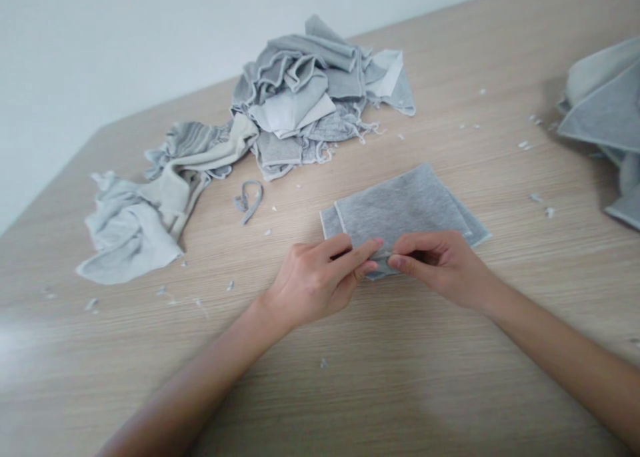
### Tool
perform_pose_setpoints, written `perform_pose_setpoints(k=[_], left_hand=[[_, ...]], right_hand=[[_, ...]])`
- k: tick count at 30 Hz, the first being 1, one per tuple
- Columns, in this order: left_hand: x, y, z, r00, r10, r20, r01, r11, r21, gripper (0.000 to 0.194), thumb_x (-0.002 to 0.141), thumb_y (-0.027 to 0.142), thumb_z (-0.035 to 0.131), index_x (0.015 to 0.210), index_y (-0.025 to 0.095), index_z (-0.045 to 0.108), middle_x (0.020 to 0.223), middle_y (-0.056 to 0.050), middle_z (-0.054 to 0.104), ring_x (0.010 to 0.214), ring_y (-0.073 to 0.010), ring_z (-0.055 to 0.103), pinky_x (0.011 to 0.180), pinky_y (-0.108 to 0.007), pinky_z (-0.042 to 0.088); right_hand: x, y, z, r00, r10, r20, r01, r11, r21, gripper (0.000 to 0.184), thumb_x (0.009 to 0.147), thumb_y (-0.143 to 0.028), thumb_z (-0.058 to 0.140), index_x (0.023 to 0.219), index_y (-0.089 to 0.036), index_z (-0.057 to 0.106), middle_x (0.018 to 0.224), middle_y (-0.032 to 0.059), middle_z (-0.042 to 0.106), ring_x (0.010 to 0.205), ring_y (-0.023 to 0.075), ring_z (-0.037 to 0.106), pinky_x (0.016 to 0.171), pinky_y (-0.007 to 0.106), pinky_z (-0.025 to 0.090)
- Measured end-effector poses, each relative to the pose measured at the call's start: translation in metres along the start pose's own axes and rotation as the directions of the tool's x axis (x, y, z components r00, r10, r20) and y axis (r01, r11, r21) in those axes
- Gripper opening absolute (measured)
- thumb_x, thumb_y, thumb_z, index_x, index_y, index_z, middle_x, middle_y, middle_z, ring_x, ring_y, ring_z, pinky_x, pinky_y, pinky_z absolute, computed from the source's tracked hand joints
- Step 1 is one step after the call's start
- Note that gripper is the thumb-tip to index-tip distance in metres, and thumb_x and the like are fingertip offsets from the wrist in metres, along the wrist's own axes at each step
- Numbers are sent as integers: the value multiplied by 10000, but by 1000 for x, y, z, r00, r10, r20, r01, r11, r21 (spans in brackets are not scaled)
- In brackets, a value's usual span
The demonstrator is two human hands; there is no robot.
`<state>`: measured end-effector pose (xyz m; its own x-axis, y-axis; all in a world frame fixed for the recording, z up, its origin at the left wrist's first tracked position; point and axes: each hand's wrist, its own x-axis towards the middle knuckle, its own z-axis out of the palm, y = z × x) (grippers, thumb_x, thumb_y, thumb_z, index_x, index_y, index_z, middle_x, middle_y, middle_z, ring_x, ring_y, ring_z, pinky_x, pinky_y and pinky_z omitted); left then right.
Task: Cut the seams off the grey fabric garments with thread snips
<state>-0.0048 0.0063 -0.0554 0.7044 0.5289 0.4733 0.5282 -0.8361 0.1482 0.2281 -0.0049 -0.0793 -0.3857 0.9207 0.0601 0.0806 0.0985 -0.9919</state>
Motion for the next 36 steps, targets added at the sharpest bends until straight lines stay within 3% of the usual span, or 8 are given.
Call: perform_pose_setpoints(k=[25, 36], left_hand=[[0, 0, -5, 999, -24, 41, 26, 998, -49, 262, 1017, 263, 586, 1229, 147, 688, 740, 3, 626, 529, -86, 483, 471, -240, 348], [4, 4, -1, 995, -100, 29, 104, 973, -205, 265, 1034, 245, 538, 1202, 110, 694, 730, -16, 637, 536, -81, 496, 482, -211, 356]], right_hand=[[0, -2, -1, 1000, -14, -9, 14, 998, -61, 346, 907, -496, 672, 746, -195, 730, 651, 1, 620, 615, 132, 517, 560, 271, 375], [-1, -1, 0, 999, -31, -12, 31, 997, -68, 284, 914, -404, 676, 735, -186, 712, 651, -6, 624, 615, 128, 525, 567, 273, 362]])
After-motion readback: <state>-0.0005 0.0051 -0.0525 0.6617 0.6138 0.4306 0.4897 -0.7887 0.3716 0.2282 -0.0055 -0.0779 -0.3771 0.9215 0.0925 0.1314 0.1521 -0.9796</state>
